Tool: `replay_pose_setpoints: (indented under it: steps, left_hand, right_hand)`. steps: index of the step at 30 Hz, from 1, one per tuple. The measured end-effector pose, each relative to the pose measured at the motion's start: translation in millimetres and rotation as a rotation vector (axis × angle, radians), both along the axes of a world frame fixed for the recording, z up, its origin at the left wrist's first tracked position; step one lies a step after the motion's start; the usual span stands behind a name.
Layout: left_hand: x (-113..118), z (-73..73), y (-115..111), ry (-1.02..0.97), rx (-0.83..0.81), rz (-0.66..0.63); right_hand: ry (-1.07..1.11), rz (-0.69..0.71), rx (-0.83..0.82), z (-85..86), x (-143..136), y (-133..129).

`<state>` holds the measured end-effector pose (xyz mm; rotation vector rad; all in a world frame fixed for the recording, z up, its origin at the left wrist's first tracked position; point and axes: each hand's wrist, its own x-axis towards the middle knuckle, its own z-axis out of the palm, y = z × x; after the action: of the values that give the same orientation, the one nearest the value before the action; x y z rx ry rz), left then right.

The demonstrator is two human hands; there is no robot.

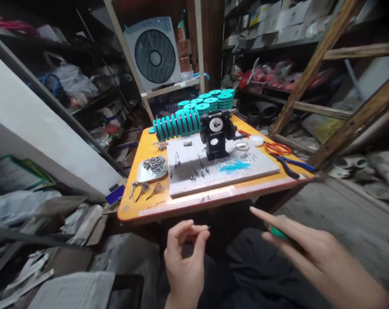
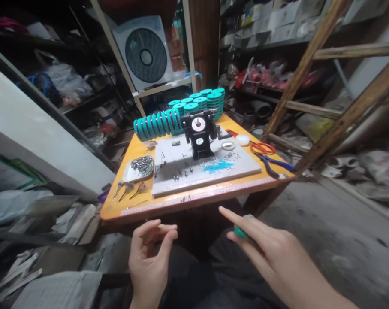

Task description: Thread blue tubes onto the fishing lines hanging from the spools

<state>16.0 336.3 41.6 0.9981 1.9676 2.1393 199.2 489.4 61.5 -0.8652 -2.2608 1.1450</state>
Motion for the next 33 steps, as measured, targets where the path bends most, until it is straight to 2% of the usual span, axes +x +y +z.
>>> replay_pose_setpoints:
  steps: [2,4,7,9,14,18,20,24,27,30,33]
  left_hand:
    - [-8,0.1,13,0.073,-0.002,-0.019]
    - [-10,0.1,25,0.022,0.002,-0.035]
    - [-6,-0.7,40,-0.173,0.008,-0.019]
    - [-3,-3.1,48,-0.282,0.003,-0.008]
    - [0,-14.1,58,-0.406,0.016,-0.023]
    - [-3,-23.4,56,-0.303,0.05,-0.112]
    - [-6,-26.0,52,-0.245,0.042,-0.093]
    - [-13,-23.9,42,-0.113,-0.068,-0.03]
    - [-16,-21.2,36,0.019,-0.159,-0.038]
    - [-14,-22.0,36,0.042,-0.205,-0.079]
    - [-8,-23.7,38,0.006,-0.22,-0.143]
  right_hand:
    - [0.131,0.014,-0.002,10.7,-41,-1]
    - [0.211,0.092,-0.094,13.6,-71,-1]
    - [0.28,0.199,-0.253,9.7,-96,2]
    - [0.308,0.195,-0.311,4.5,-103,5]
    - [0.339,0.11,-0.454,-8.4,-108,8]
    - [0.368,0.115,-0.571,-16.3,-109,3]
    - [0.398,0.105,-0.713,-22.3,-106,-1]
    - [0.535,-0.016,-1.017,-35.6,-97,-8]
    - [0.53,0.062,-1.149,-41.8,-86,-10]
    - [0.515,0.145,-1.439,-43.2,-78,-10]
    - [0.505,0.141,-1.665,-41.0,-74,-6]
